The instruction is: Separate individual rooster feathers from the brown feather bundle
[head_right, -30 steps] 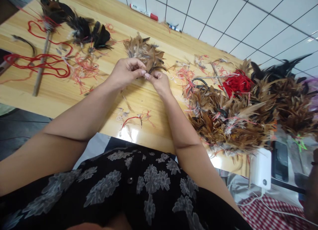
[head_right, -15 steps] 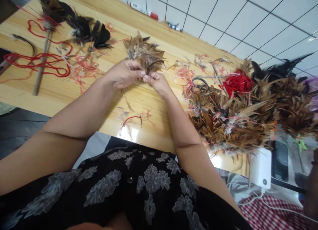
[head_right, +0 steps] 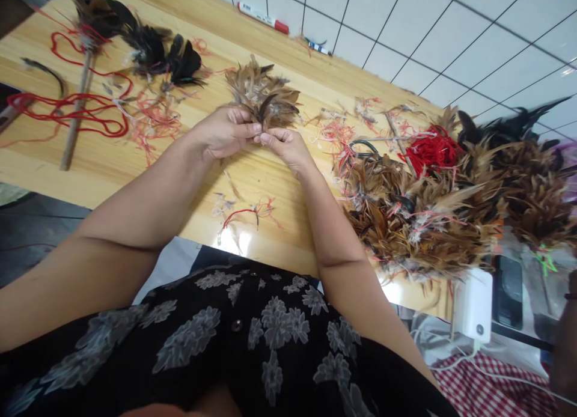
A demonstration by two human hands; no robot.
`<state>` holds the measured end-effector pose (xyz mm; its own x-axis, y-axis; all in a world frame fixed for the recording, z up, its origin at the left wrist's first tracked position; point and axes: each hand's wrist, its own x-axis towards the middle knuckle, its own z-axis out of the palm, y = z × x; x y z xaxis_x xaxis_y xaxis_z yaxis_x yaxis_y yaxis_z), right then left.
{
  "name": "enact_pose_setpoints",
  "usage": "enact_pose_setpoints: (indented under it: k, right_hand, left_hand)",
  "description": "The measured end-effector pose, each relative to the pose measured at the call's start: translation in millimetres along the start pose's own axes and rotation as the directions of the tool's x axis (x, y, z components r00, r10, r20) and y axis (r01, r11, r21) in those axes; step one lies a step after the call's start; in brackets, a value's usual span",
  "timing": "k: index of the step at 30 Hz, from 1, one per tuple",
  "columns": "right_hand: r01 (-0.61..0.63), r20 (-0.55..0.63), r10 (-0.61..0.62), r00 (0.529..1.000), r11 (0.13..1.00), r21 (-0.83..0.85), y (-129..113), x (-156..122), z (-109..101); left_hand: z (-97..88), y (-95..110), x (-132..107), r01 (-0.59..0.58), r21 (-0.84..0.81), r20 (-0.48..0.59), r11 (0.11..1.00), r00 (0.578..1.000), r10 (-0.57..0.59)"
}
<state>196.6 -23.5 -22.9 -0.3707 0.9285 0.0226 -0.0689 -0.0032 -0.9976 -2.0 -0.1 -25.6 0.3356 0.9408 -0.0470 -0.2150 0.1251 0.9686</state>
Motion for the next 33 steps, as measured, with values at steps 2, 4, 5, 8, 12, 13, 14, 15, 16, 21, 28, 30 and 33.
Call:
enact_pose_setpoints:
  k: [2,4,5,8,12,13,14,15,16,21,28,30,33]
  right_hand:
    - [-0.017,0.002,0.017,1.000,1.000,-0.008,-3,-1,1]
    - [-0.037,-0.004,0.037,0.999,0.999,-0.029,-5,-1,2]
    - [-0.045,-0.007,0.045,0.999,0.998,-0.042,-5,0,3]
    - [-0.060,-0.023,0.059,0.998,0.994,-0.087,-1,2,3]
    - [-0.061,-0.084,0.053,0.995,0.994,-0.095,13,8,-4]
    - [-0.064,-0.110,0.055,0.992,0.995,-0.080,16,10,-7]
    - [-0.068,-0.140,0.059,0.988,0.996,-0.062,19,11,-10]
    - [-0.075,-0.173,0.067,0.983,0.996,-0.042,20,13,-14]
    - [-0.085,-0.209,0.079,0.975,0.996,-0.020,20,14,-18]
    - [-0.151,-0.350,0.164,0.922,0.986,0.064,12,16,-28]
    - [-0.133,-0.387,0.127,0.913,0.991,0.012,7,12,-17]
    - [-0.119,-0.384,0.101,0.918,0.993,-0.024,9,12,-16]
    - [-0.082,-0.328,0.047,0.944,0.992,-0.094,14,14,-19]
  left_hand:
    - [1.5,3,-1,0.009,0.017,-0.011,1.000,1.000,-0.009]
    - [4.5,5,-3,0.011,0.050,-0.006,0.999,1.000,-0.010]
    - [6.4,6,-4,0.010,0.066,-0.009,0.998,1.000,-0.010]
    - [10.5,6,-5,-0.002,0.086,-0.039,0.996,0.999,0.006]
    - [4.7,7,-2,-0.102,0.064,-0.085,0.993,0.990,0.108]
    - [1.3,8,-1,-0.142,0.069,-0.125,0.987,0.981,0.150]
    - [-2.3,11,0,-0.176,0.099,-0.175,0.979,0.966,0.191]
    - [-6.0,14,1,-0.193,0.158,-0.227,0.968,0.947,0.226]
    - [-9.6,17,2,-0.193,0.242,-0.278,0.951,0.925,0.259]
    - [-23.1,30,0,-0.016,0.707,-0.304,0.707,0.895,0.325]
    - [-40.8,9,4,-0.088,0.729,-0.214,0.679,0.913,0.348]
    - [-43.2,2,8,-0.093,0.696,-0.220,0.712,0.916,0.335]
    - [-43.5,-3,11,-0.126,0.621,-0.210,0.774,0.924,0.319]
